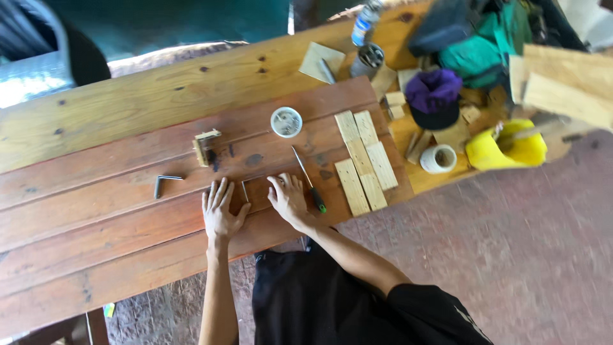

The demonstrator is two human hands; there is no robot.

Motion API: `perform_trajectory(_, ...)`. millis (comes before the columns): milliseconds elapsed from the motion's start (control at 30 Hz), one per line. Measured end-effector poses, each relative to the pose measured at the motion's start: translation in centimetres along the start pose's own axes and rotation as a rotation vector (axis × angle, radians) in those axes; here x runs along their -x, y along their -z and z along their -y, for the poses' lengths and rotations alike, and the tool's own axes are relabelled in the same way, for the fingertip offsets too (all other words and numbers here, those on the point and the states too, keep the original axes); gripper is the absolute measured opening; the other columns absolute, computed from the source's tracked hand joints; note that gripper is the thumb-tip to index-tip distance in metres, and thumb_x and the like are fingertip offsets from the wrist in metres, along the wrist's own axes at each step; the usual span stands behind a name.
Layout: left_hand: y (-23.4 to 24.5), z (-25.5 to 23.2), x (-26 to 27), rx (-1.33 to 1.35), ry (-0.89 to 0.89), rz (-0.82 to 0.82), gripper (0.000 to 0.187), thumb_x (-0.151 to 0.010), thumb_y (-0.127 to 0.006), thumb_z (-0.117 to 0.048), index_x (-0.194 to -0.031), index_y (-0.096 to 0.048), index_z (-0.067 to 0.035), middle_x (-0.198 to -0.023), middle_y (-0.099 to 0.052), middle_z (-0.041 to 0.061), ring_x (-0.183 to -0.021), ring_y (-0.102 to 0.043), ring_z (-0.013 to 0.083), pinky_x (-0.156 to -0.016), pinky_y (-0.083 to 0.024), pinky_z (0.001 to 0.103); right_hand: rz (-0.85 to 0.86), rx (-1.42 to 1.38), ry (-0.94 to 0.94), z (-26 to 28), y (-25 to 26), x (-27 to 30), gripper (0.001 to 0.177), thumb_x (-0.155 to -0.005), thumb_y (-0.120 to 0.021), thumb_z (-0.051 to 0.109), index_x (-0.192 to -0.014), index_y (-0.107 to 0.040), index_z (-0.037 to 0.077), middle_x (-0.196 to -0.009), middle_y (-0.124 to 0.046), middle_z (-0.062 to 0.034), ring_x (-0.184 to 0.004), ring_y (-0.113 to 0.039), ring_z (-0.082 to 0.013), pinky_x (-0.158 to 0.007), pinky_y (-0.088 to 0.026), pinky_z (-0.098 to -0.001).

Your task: The person assembles small wooden blocks using metal brackets and screws. They align the pieces, insert screws, and tighten them with a screwdriver on a wooden workbench.

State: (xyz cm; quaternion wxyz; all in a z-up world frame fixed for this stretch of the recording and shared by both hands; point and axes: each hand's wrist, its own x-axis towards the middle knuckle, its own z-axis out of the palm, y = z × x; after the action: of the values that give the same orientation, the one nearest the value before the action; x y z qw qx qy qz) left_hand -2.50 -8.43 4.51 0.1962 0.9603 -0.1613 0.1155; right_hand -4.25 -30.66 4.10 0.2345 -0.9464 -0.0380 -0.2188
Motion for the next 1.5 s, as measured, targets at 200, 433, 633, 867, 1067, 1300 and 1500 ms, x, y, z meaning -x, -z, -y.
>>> perform_trajectory(200, -0.3, 0.6, -0.5, 0.001, -0.020, 0.016, 0.083, -0.074, -0.075, -0.061, -0.145, -0.061, -0.021, -0.159, -0.050, 0.001, -0.149, -0.042, 0.0296, -0.119, -0.033, 0.058, -0.005, -0.318, -0.136, -1.7, 0.4, 0.1, 0.029, -0.089, -0.069, 0.017, -0.117, -0.071, 0.023, -0.093, -0.065, -0.0062, -0.084, -0.069, -0.0289, -0.071, -0.057, -0.0380)
perform_trajectory(433, 0.3, 0.2, -0.2, -0.007, -0.023, -0.039, 0.080, -0.073, -0.076, -0.058, -0.141, -0.064, -0.018, -0.156, -0.055, 0.005, -0.145, -0.047, 0.0329, -0.117, -0.037, 0.060, -0.155, -0.294, -0.481, -9.8, 8.7, -3.6, 0.030, -0.086, -0.078, 0.028, -0.109, -0.072, 0.010, -0.092, -0.074, -0.0186, -0.090, -0.073, -0.0389, -0.080, -0.059, -0.0470)
perform_trajectory(633, 0.6, -0.2, -0.3, 0.006, -0.036, -0.071, 0.080, -0.073, -0.076, -0.058, -0.140, -0.066, -0.016, -0.154, -0.056, 0.007, -0.144, -0.048, 0.0352, -0.116, -0.038, 0.060, -0.234, 0.068, -0.590, -25.3, 8.5, -4.9, 0.044, -0.082, -0.084, 0.041, -0.113, -0.075, 0.011, -0.100, -0.071, -0.0169, -0.094, -0.071, -0.0413, -0.081, -0.058, -0.0527)
perform_trajectory(867, 1.5, -0.6, -0.4, 0.049, -0.007, -0.031, 0.080, -0.072, -0.077, -0.055, -0.141, -0.065, -0.015, -0.155, -0.055, 0.008, -0.146, -0.045, 0.0357, -0.118, -0.034, 0.060, 0.056, 0.307, -0.913, -28.5, 9.4, -5.6, 0.039, -0.079, -0.073, 0.056, -0.113, -0.077, 0.037, -0.112, -0.067, 0.0014, -0.103, -0.065, -0.0333, -0.081, -0.056, -0.0492)
perform_trajectory(1067, 1.3, -0.6, -0.3, 0.031, -0.010, -0.052, 0.080, -0.071, -0.078, -0.052, -0.142, -0.064, -0.017, -0.157, -0.053, 0.006, -0.145, -0.046, 0.0339, -0.117, -0.036, 0.058, 0.098, 0.245, -0.955, -26.3, 10.3, -6.6, 0.027, -0.080, -0.067, 0.046, -0.099, -0.079, 0.032, -0.108, -0.066, -0.0029, -0.104, -0.065, -0.0349, -0.086, -0.053, -0.0474)
perform_trajectory(1300, 1.4, -0.6, -0.4, 0.045, 0.019, -0.054, 0.077, -0.071, -0.079, -0.052, -0.139, -0.066, -0.017, -0.156, -0.055, 0.005, -0.145, -0.047, 0.0323, -0.119, -0.035, 0.058, -0.178, -0.092, -0.994, -30.6, 7.0, -5.6, 0.041, -0.071, -0.082, 0.050, -0.101, -0.079, 0.023, -0.099, -0.076, -0.0054, -0.102, -0.072, -0.0318, -0.083, -0.056, -0.0428)
perform_trajectory(1500, 0.9, -0.3, -0.3, 0.039, 0.013, -0.059, 0.077, -0.073, -0.078, -0.052, -0.140, -0.066, -0.016, -0.154, -0.056, 0.006, -0.145, -0.047, 0.0330, -0.119, -0.034, 0.056, -0.364, -0.549, -0.901, -22.6, 9.0, -6.4, 0.035, -0.076, -0.091, 0.041, -0.099, -0.079, 0.018, -0.087, -0.076, -0.0049, -0.078, -0.072, -0.0142, -0.069, -0.055, -0.0282)
